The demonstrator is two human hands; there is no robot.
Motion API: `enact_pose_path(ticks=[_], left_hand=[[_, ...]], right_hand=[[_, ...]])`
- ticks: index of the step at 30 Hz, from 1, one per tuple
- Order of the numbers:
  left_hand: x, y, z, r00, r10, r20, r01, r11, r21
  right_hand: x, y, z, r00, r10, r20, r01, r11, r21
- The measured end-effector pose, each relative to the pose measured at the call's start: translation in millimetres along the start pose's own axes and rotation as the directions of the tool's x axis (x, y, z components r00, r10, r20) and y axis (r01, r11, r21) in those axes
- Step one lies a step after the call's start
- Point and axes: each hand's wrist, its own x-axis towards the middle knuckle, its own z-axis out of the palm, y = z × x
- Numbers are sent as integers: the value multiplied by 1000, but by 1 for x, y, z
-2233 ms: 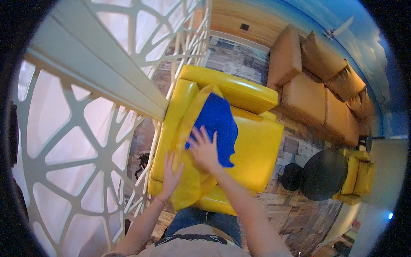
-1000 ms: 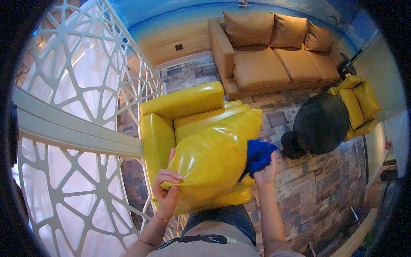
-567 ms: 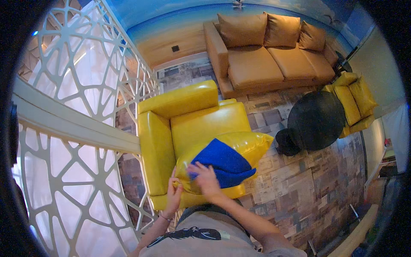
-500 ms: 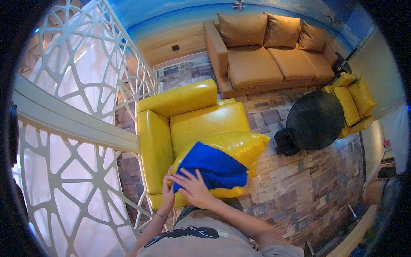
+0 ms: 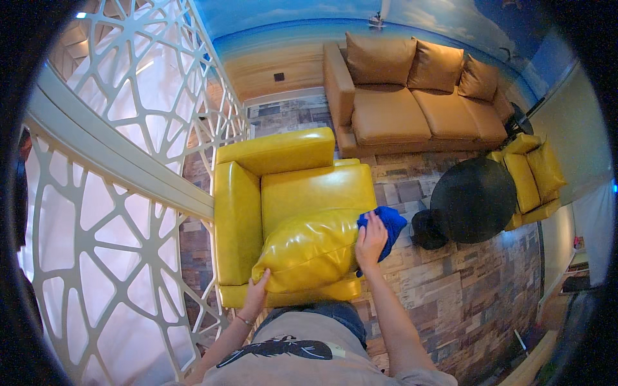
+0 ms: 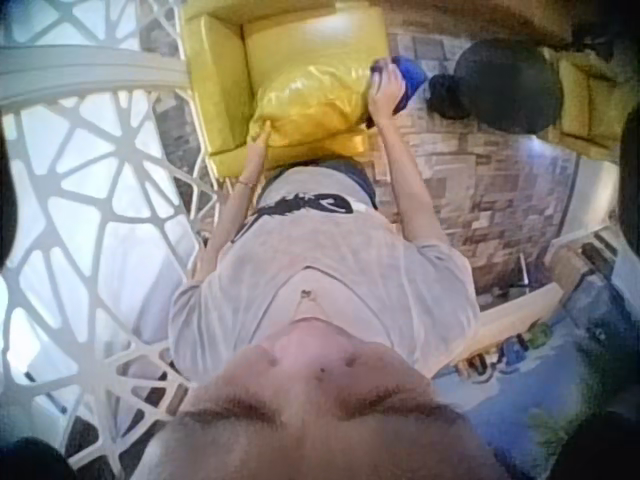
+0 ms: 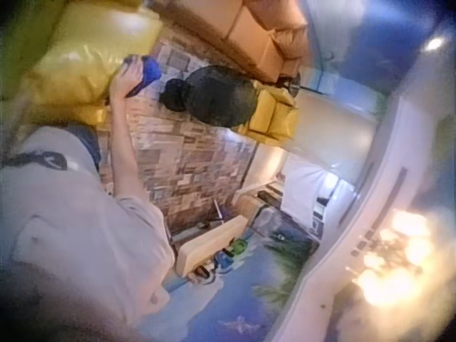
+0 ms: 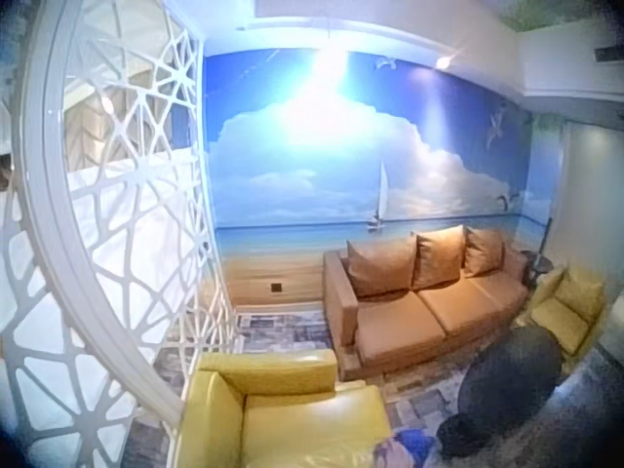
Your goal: The person wipes the surface of a white cabinet and then a yellow armchair using a blue cloth. They clean the cabinet top and sides, then move to the armchair to wipe the seat, backrest, and armrests.
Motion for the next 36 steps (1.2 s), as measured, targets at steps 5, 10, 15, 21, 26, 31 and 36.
enact_pose_path(ticks=[5,10,15,21,26,31,36], left_hand=[[-10,-29,-12,991,-99,89,109,986,-124],[-27,-11,-16,995,-38,90,37,999,19],[-45,-6,-45,974,96,204,-161,929,334],[-59,-13,-44,943,128,306,-262,853,452],[-72,-26,-60,926,58,374,-264,806,529],[-87,-24,-59,950,85,302,-239,820,520],[-93,-22,-50,937,96,335,-274,798,537]], right_hand=[[-35,-116,24,960,-131,248,39,938,343],[-59,-159,19,784,-418,459,193,867,460],[-8,-85,6,754,-239,612,283,959,26],[0,-22,15,787,-3,617,130,979,-160],[-60,-136,13,641,-383,665,297,923,245],[-49,-139,45,491,-475,730,355,875,330],[10,-42,75,384,145,912,116,972,-203]])
